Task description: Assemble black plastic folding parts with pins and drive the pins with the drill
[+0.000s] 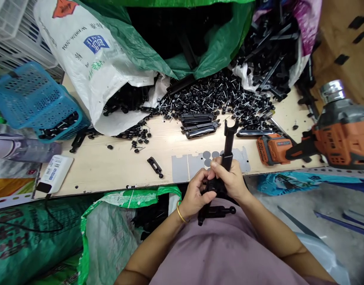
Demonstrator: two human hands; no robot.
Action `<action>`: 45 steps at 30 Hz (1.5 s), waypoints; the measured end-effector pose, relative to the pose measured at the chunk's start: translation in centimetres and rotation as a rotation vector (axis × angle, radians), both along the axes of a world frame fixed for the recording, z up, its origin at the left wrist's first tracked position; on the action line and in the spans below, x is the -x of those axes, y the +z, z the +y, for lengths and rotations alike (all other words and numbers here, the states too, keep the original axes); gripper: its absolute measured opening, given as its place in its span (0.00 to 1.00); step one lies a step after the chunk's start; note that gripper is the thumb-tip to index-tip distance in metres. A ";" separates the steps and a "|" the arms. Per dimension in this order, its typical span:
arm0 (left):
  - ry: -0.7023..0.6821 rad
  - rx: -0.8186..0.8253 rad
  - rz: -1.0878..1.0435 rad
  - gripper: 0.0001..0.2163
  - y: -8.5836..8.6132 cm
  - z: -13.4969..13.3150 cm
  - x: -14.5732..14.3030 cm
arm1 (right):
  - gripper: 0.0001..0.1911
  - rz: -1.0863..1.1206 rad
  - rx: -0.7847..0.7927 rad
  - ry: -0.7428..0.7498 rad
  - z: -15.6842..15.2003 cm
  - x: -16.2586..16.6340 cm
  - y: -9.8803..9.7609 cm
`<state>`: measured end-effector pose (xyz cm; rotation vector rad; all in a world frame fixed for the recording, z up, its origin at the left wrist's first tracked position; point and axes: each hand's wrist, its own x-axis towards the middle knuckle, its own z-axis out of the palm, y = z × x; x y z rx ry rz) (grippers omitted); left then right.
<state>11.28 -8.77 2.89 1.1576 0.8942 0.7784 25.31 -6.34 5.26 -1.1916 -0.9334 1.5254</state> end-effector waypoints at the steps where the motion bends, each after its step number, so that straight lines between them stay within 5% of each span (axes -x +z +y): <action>1: -0.043 0.017 0.037 0.23 0.0 0.6 0.3 | 0.19 0.024 0.041 -0.069 0.3 0.0 -0.5; 3: -0.142 -0.037 0.188 0.27 0.3 1.5 0.9 | 0.19 0.088 0.140 -0.256 1.0 0.3 -1.7; 6: -0.256 -0.327 0.543 0.46 1.2 1.6 0.8 | 0.19 0.169 0.233 -0.482 2.1 1.1 -3.6; 8: -0.198 -0.506 0.812 0.53 1.4 0.9 0.0 | 0.20 0.182 0.232 -0.560 2.5 1.7 -4.4; 11: -0.003 -0.617 1.053 0.45 0.5 0.6 -1.5 | 0.20 0.150 0.200 -0.548 2.6 1.7 -4.6; 14: 0.077 -0.642 1.035 0.40 -1.0 2.0 -1.4 | 0.20 -0.090 0.090 -0.224 2.0 -0.6 -3.5; 16: 0.082 -0.662 1.033 0.35 -1.7 3.3 -0.2 | 0.18 -0.461 -0.081 0.072 1.5 -3.1 -2.0; 20: -0.102 -0.749 1.020 0.27 -1.8 4.3 2.5 | 0.12 -1.253 -0.576 0.309 1.5 -7.0 1.0; 23: -0.273 -0.826 0.953 0.24 -1.1 3.6 4.0 | 0.08 -1.439 -0.758 0.700 1.4 -7.5 2.1; 26: -0.413 -0.862 0.754 0.21 -0.2 2.0 5.3 | 0.13 -1.349 -0.659 0.995 0.0 -6.9 2.5; 29: -0.458 -0.731 0.398 0.22 0.9 -0.8 6.0 | 0.23 -1.014 -0.448 1.055 -2.8 -5.9 2.5; 35: -0.032 -0.217 0.286 0.25 1.9 -5.1 5.4 | 0.27 -0.287 0.065 0.835 -6.5 -2.9 0.5; 40: 0.098 -0.080 0.273 0.22 1.2 -3.4 5.2 | 0.26 -0.158 0.241 0.706 -5.1 -1.7 -1.2; 45: -0.108 0.090 0.296 0.18 1.4 0.6 5.3 | 0.25 -0.174 0.327 0.662 -2.7 -2.0 -3.2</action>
